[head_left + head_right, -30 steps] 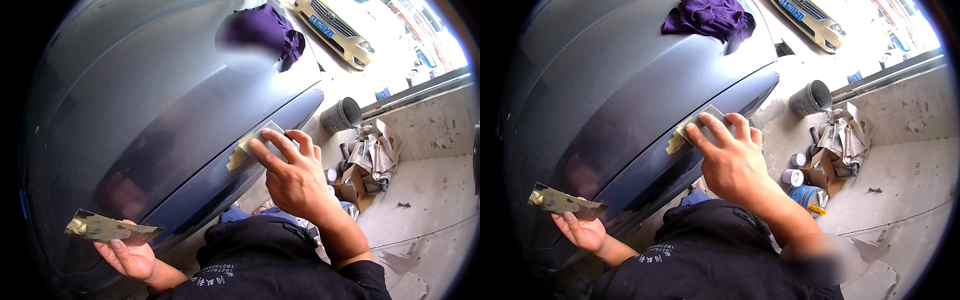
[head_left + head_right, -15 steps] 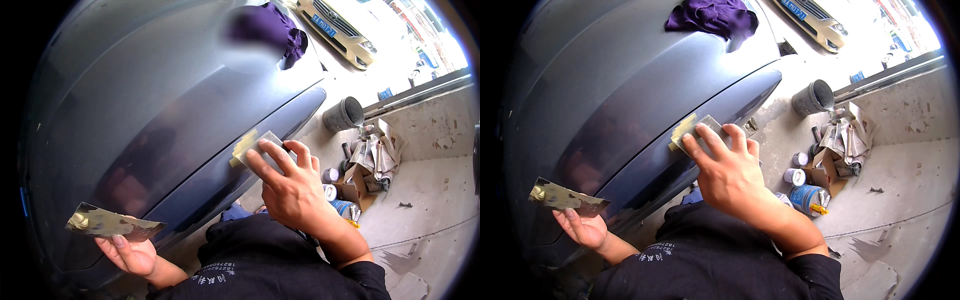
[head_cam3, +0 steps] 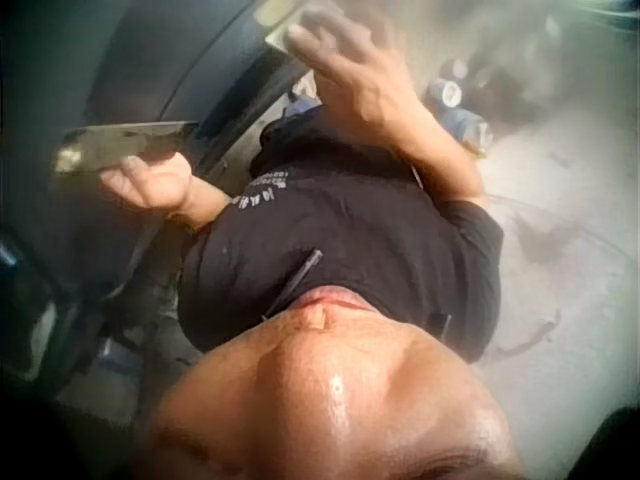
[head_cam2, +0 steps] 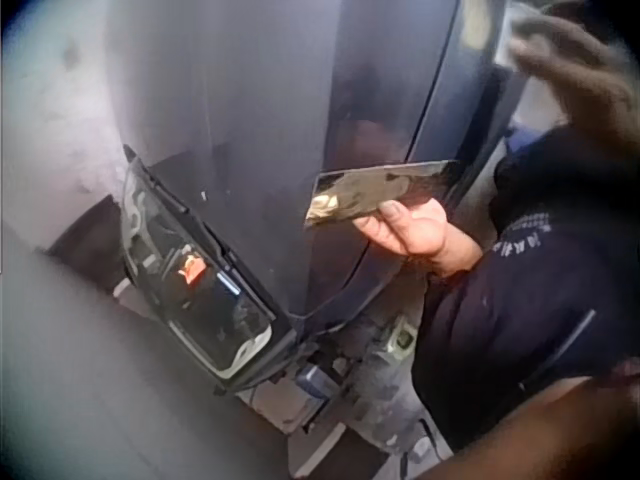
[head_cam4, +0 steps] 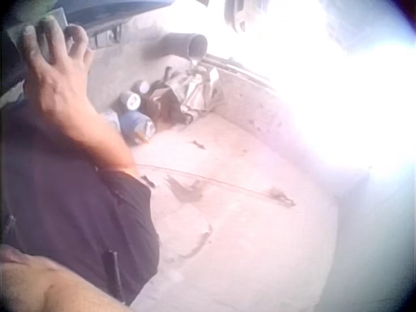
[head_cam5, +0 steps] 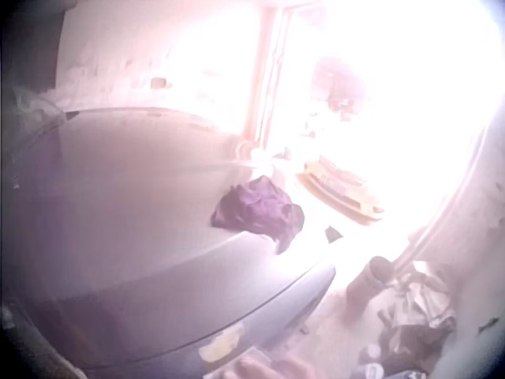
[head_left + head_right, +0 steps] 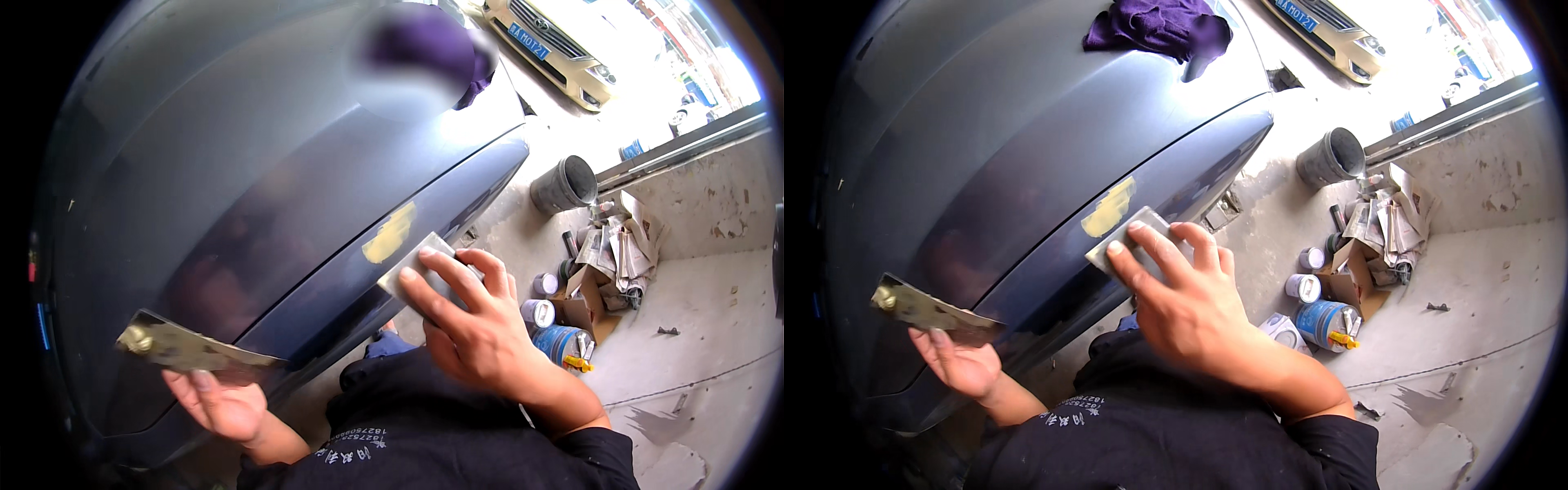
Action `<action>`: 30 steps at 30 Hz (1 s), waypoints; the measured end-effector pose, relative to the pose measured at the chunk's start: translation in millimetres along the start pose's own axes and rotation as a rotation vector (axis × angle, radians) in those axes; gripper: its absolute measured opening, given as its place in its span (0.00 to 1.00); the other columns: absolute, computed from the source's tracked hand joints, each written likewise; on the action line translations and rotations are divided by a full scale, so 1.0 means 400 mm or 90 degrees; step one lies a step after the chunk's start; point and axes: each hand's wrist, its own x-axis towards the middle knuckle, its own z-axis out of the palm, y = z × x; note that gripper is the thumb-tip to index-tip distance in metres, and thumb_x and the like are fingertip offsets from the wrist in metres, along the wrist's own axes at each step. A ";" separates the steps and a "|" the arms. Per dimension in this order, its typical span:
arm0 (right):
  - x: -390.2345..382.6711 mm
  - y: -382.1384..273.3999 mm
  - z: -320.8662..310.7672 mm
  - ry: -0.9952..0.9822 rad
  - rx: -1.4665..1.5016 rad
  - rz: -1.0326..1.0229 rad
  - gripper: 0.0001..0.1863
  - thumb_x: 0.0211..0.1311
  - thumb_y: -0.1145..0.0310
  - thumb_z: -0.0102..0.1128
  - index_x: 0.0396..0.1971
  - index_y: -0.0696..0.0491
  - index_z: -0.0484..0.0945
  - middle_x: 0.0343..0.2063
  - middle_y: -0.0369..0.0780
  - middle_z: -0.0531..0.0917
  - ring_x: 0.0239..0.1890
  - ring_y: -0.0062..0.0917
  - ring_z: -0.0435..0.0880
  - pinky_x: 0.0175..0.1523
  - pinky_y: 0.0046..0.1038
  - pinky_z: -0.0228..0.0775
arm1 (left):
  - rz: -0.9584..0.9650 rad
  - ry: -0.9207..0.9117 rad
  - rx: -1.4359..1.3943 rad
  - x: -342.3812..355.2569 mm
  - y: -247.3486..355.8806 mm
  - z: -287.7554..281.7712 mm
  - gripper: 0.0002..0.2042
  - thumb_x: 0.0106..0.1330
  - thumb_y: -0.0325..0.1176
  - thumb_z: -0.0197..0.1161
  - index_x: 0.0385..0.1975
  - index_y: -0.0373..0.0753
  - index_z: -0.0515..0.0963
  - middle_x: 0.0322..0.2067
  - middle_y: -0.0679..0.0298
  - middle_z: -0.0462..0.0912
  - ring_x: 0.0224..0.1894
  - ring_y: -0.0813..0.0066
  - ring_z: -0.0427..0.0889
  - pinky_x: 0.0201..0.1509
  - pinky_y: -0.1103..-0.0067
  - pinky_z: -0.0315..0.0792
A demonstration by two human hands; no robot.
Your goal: The person applies body filler to the side panel of a car using a metal spreader. They smooth the filler along the panel edge and then move to the front fender to apply more filler.
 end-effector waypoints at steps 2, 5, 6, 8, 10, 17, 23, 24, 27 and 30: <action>0.000 -0.010 -0.018 0.077 0.160 -0.081 0.32 0.42 0.76 0.63 0.54 0.50 0.74 0.55 0.44 0.72 0.53 0.46 0.69 0.55 0.43 0.63 | -0.040 0.107 0.073 -0.034 -0.036 0.071 0.20 0.68 0.27 0.48 0.59 0.31 0.62 0.53 0.52 0.72 0.54 0.65 0.74 0.58 0.70 0.67; -0.014 -0.014 -0.023 0.090 0.465 -0.231 0.28 0.47 0.76 0.63 0.54 0.55 0.74 0.57 0.50 0.69 0.55 0.50 0.68 0.60 0.45 0.61 | -0.253 0.053 0.007 -0.045 -0.053 0.181 0.24 0.65 0.28 0.52 0.61 0.32 0.60 0.55 0.53 0.70 0.57 0.67 0.70 0.62 0.71 0.61; -0.023 -0.019 -0.009 0.096 0.524 -0.257 0.27 0.48 0.76 0.62 0.54 0.55 0.74 0.58 0.51 0.68 0.56 0.51 0.68 0.60 0.45 0.62 | -0.259 0.062 -0.001 -0.067 -0.068 0.158 0.21 0.68 0.28 0.50 0.60 0.33 0.61 0.55 0.50 0.71 0.55 0.62 0.74 0.61 0.66 0.67; -0.038 -0.007 0.011 0.091 0.541 -0.250 0.27 0.50 0.75 0.62 0.54 0.56 0.73 0.59 0.51 0.66 0.56 0.51 0.67 0.59 0.46 0.62 | -0.198 0.075 0.100 -0.081 -0.097 0.190 0.20 0.69 0.29 0.48 0.60 0.35 0.61 0.57 0.52 0.68 0.56 0.62 0.72 0.60 0.66 0.65; -0.046 0.023 0.031 0.062 0.472 -0.232 0.27 0.52 0.74 0.62 0.56 0.55 0.72 0.60 0.50 0.65 0.57 0.51 0.66 0.59 0.47 0.61 | -0.218 0.200 -0.125 -0.082 -0.101 0.143 0.21 0.71 0.32 0.48 0.62 0.35 0.60 0.57 0.54 0.70 0.56 0.60 0.73 0.60 0.64 0.69; -0.083 0.088 -0.008 0.152 0.200 0.001 0.30 0.50 0.74 0.61 0.57 0.49 0.70 0.58 0.44 0.67 0.55 0.47 0.65 0.59 0.45 0.60 | -0.097 0.106 0.002 -0.049 -0.103 0.053 0.20 0.72 0.31 0.45 0.62 0.31 0.61 0.60 0.49 0.67 0.61 0.60 0.68 0.66 0.69 0.62; -0.022 0.127 -0.018 0.085 -0.026 0.146 0.33 0.49 0.71 0.58 0.60 0.41 0.67 0.58 0.41 0.67 0.53 0.49 0.65 0.50 0.47 0.65 | 0.023 0.130 0.009 -0.041 -0.077 -0.070 0.20 0.71 0.26 0.43 0.62 0.29 0.60 0.60 0.48 0.66 0.63 0.57 0.66 0.68 0.67 0.58; -0.016 0.131 -0.011 0.083 -0.050 0.158 0.31 0.49 0.71 0.57 0.58 0.41 0.69 0.57 0.41 0.68 0.53 0.48 0.65 0.50 0.47 0.65 | 0.043 0.081 0.031 -0.033 -0.067 -0.063 0.21 0.70 0.26 0.44 0.62 0.29 0.60 0.60 0.48 0.67 0.61 0.58 0.68 0.66 0.67 0.61; 0.011 0.116 -0.008 0.029 -0.059 0.216 0.29 0.51 0.72 0.58 0.57 0.44 0.71 0.56 0.45 0.69 0.52 0.46 0.65 0.58 0.43 0.61 | 0.026 -0.083 -0.078 0.013 -0.069 -0.001 0.22 0.69 0.26 0.46 0.63 0.30 0.59 0.58 0.50 0.69 0.56 0.61 0.73 0.60 0.68 0.69; 0.047 0.093 0.006 -0.001 -0.076 0.216 0.29 0.52 0.70 0.59 0.58 0.44 0.70 0.56 0.46 0.70 0.52 0.47 0.66 0.58 0.42 0.61 | 0.042 0.121 0.094 -0.010 -0.078 0.010 0.21 0.68 0.25 0.45 0.61 0.32 0.61 0.56 0.51 0.72 0.52 0.63 0.75 0.53 0.70 0.73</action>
